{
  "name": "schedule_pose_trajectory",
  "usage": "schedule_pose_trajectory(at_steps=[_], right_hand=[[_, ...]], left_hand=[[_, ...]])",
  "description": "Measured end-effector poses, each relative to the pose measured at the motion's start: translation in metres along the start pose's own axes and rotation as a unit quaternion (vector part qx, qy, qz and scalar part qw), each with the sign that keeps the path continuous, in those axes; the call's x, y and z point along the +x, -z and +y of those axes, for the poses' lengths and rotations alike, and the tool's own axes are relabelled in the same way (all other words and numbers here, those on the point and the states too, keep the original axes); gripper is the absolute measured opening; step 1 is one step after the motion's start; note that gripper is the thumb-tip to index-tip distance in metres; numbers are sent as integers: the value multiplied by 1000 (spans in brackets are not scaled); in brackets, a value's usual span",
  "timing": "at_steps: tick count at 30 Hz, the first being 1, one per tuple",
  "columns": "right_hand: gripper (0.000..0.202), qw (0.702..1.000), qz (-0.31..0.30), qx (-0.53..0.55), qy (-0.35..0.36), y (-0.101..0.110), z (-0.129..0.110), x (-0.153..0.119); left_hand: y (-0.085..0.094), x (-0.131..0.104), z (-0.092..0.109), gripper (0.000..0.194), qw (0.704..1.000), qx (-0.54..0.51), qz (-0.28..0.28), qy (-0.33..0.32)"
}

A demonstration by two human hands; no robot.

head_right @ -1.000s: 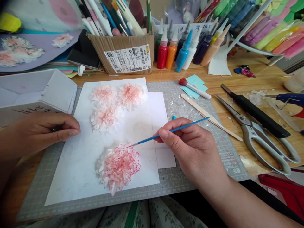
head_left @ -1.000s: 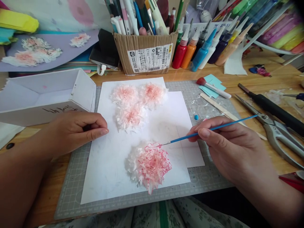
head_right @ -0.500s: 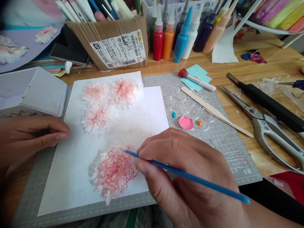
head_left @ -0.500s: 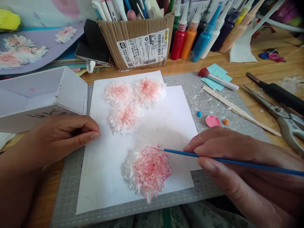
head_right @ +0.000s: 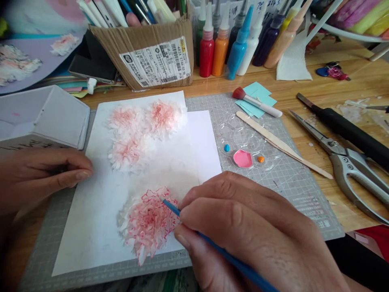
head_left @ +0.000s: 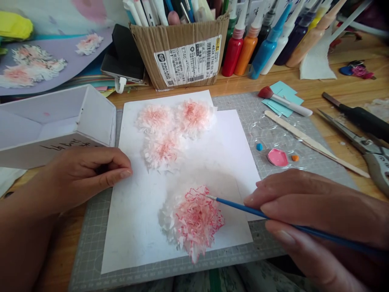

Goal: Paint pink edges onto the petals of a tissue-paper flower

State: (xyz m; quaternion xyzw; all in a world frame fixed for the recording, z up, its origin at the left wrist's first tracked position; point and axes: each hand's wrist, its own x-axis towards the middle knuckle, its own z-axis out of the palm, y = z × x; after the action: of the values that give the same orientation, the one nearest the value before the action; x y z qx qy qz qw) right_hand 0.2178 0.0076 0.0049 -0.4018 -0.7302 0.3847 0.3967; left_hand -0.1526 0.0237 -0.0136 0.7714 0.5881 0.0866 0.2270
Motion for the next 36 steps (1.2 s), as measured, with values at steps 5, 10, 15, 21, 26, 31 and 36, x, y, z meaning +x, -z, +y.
schedule_pose_trajectory(at_steps=[5, 10, 15, 21, 26, 31, 36], right_hand=[[23, 993, -37, -101, 51, -1, -2, -3], [25, 989, -56, -133, 39, 7, -5, -5], [28, 992, -48, -101, 60, 0, -4, -4], [23, 985, -56, -154, 44, 3, -4, -9], [16, 988, 40, -145, 23, -9, -11, -13], [18, 986, 26, -150, 72, -6, 0, -13], [20, 968, 31, -210, 132, 3, 5, -15]], left_hand=[[0, -1, -2, 29, 1000, 9, 11, -5], [0, 3, -3, 25, 999, -3, -2, -40], [1, 3, -1, 27, 999, 5, 2, -34], [2, 0, -6, 27, 999, 18, -5, -27], [2, 1, -4, 28, 1000, 11, -4, -23], [3, 2, 1, 29, 1000, 5, 6, -17], [3, 3, 3, 30, 1000, 4, 5, -20]])
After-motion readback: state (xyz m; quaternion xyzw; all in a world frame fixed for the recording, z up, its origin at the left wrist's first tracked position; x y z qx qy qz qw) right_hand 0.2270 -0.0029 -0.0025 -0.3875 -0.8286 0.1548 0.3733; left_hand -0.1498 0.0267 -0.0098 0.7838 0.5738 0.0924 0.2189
